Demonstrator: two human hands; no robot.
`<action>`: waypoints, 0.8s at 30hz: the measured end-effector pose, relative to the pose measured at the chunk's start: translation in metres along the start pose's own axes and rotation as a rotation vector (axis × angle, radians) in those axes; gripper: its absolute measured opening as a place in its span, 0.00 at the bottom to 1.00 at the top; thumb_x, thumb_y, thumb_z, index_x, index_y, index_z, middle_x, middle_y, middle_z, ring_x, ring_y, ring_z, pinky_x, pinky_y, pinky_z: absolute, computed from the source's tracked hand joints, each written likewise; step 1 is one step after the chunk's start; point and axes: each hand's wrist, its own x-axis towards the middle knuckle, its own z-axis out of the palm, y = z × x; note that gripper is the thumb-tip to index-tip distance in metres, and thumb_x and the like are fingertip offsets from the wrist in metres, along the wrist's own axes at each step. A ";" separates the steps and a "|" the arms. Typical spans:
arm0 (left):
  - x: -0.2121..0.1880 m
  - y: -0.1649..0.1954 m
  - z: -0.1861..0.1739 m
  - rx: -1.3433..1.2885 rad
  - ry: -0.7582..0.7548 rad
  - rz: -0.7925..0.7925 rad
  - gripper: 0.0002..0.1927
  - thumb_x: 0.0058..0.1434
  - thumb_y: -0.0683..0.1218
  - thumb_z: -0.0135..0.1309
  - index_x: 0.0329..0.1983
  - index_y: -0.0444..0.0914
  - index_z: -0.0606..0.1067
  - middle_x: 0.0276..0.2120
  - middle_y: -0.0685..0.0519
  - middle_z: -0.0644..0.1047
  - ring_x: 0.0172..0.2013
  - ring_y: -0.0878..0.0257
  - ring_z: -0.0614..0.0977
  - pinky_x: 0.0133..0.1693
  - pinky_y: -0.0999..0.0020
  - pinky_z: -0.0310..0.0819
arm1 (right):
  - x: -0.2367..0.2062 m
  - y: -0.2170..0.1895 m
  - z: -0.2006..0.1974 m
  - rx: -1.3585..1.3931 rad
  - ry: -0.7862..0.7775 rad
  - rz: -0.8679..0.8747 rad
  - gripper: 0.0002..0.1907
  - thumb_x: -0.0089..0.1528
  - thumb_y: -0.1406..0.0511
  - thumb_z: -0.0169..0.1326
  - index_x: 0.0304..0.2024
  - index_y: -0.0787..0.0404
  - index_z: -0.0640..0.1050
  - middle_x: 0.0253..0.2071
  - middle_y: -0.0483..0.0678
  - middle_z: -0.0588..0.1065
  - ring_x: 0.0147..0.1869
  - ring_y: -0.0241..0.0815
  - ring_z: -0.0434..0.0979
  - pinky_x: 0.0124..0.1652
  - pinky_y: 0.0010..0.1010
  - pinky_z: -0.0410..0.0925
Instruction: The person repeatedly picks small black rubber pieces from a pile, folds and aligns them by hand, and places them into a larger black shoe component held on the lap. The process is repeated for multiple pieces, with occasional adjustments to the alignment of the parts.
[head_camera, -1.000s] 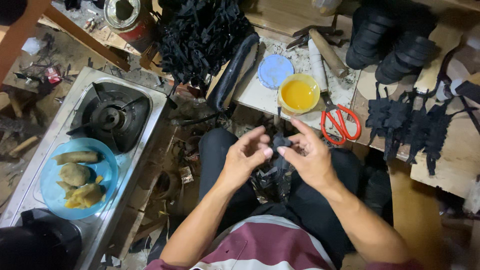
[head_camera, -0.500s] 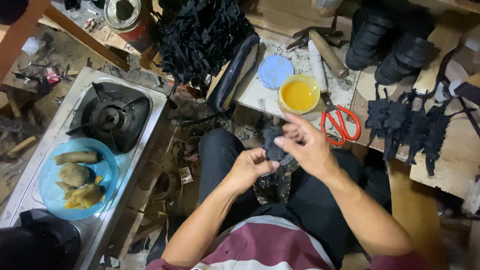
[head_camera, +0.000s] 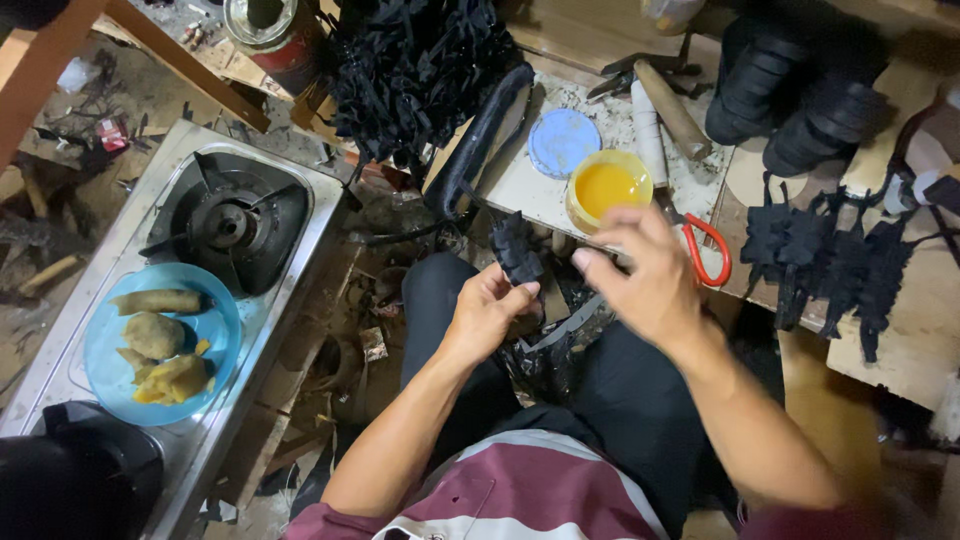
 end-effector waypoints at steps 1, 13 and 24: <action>0.001 0.001 0.000 -0.020 0.004 0.002 0.04 0.64 0.41 0.57 0.40 0.36 0.76 0.30 0.56 0.79 0.31 0.69 0.80 0.36 0.72 0.75 | -0.010 -0.009 0.007 0.082 -0.046 0.084 0.18 0.56 0.63 0.67 0.46 0.65 0.80 0.45 0.54 0.77 0.48 0.48 0.78 0.50 0.38 0.71; 0.008 0.007 0.002 0.011 -0.115 0.002 0.05 0.66 0.40 0.54 0.44 0.36 0.75 0.32 0.55 0.80 0.32 0.68 0.82 0.35 0.73 0.75 | -0.051 -0.011 0.032 0.294 -0.105 0.003 0.24 0.58 0.72 0.63 0.57 0.66 0.75 0.37 0.50 0.80 0.38 0.41 0.82 0.40 0.30 0.74; 0.018 0.004 -0.006 -0.101 -0.176 -0.062 0.06 0.66 0.39 0.54 0.45 0.36 0.73 0.31 0.50 0.81 0.28 0.65 0.82 0.31 0.73 0.77 | -0.042 -0.016 0.024 0.271 -0.196 -0.122 0.14 0.59 0.72 0.60 0.48 0.63 0.81 0.39 0.49 0.78 0.39 0.44 0.81 0.39 0.31 0.72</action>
